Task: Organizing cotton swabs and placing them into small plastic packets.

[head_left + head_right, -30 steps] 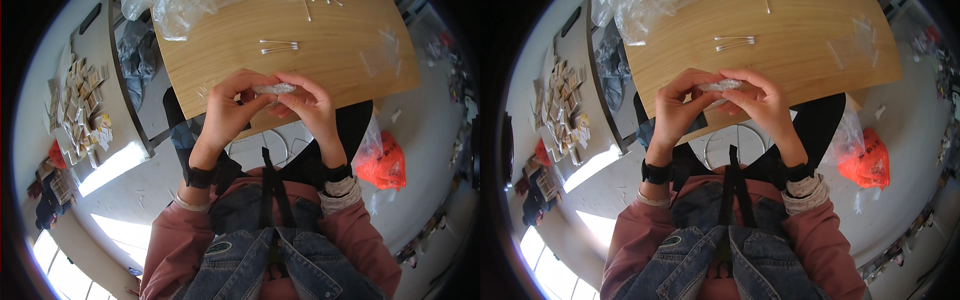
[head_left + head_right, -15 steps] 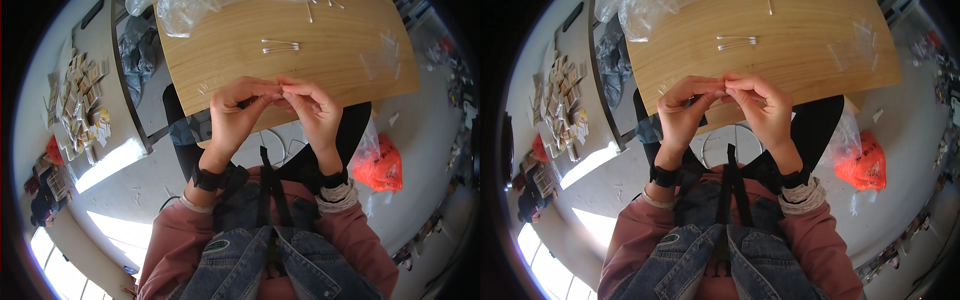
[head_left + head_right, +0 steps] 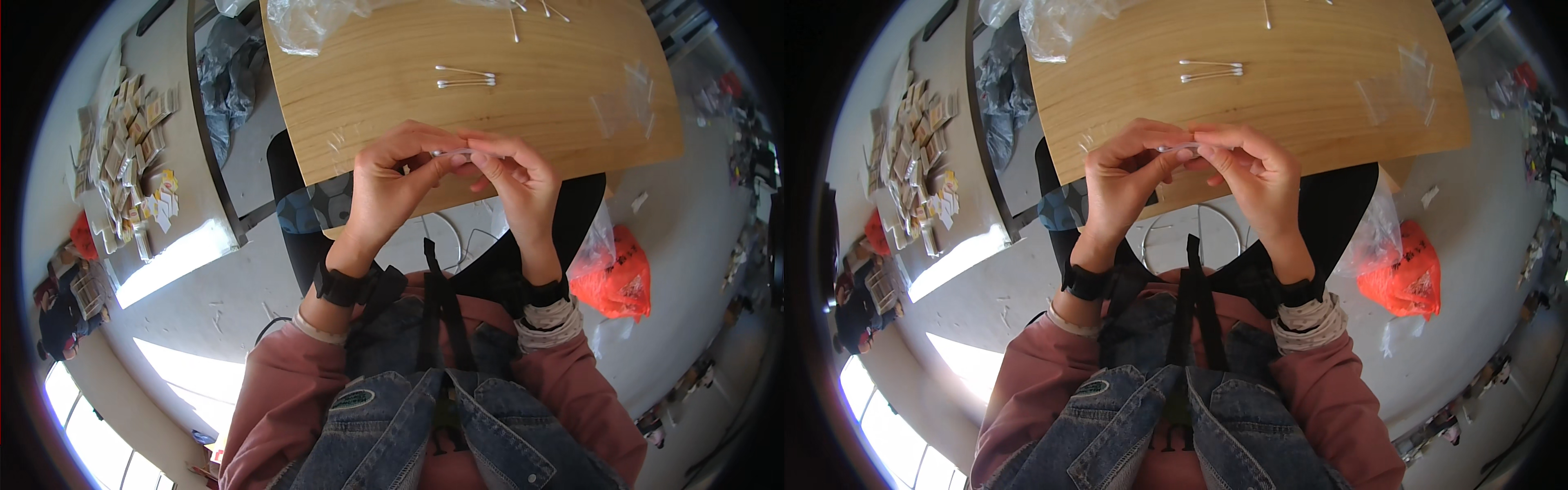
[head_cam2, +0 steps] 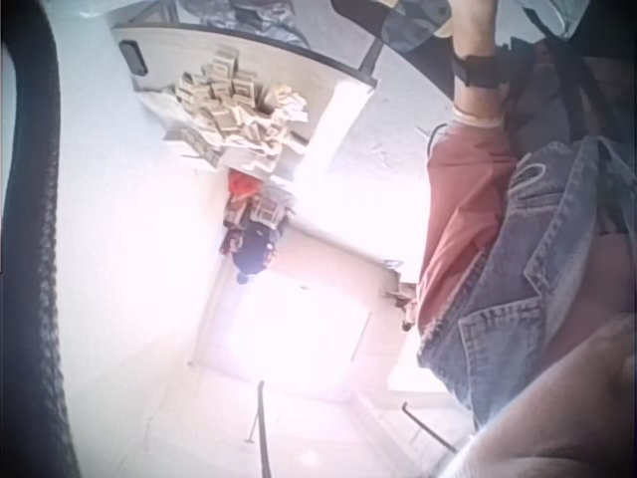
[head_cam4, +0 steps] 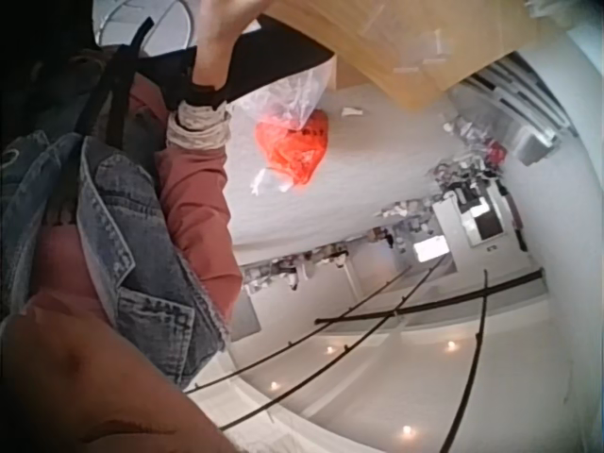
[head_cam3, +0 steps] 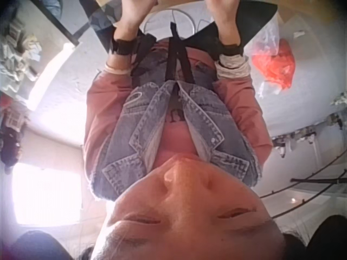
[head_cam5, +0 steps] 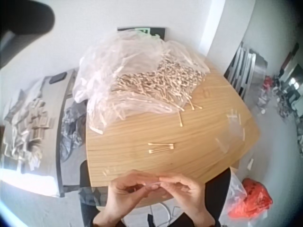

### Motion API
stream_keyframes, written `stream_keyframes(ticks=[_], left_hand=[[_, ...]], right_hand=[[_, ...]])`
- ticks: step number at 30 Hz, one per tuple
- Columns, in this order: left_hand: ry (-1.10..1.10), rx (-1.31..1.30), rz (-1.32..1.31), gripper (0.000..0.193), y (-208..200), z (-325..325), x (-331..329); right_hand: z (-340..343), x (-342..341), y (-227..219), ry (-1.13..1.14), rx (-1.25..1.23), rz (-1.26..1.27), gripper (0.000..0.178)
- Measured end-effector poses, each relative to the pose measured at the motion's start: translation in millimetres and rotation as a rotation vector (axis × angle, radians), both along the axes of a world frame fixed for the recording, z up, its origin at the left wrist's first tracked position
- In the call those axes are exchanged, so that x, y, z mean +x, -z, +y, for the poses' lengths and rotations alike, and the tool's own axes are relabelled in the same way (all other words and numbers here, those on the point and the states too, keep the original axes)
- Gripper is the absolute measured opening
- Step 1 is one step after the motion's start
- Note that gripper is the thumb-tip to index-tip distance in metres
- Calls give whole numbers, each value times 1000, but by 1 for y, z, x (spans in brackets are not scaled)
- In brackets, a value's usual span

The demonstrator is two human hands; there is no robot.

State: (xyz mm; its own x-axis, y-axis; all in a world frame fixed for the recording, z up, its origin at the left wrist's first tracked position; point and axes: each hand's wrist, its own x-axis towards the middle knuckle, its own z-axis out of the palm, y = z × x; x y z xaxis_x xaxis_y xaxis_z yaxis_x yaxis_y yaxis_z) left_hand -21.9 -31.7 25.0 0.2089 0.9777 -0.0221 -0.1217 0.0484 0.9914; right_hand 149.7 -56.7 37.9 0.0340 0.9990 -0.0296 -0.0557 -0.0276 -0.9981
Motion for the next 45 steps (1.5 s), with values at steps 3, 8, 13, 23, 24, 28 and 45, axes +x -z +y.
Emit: stream_keyframes(ticks=[3,8,13,23,24,28,45], left_hand=[[12,68,58,11,1,4,-4],[45,-43,28,13,0,9,-11],[79,-73,94,15,-7,6,-15],[67,-165,-48,24,-4,3,-15],[117,-139,-31,24,-3,3,-16],[49,-121,-64,24,-3,-1,-11],[-124,-432,-317,18,-11,-4,4]], right_hand=[[2,-2,1,0,38,-68,14],[7,-1,0,-1,13,-43,14],[9,-1,3,-1,7,-69,14],[7,-5,2,3,29,-9,14],[9,-5,2,6,32,2,14],[8,-5,2,0,33,30,14],[4,-9,0,34,54,3,14]])
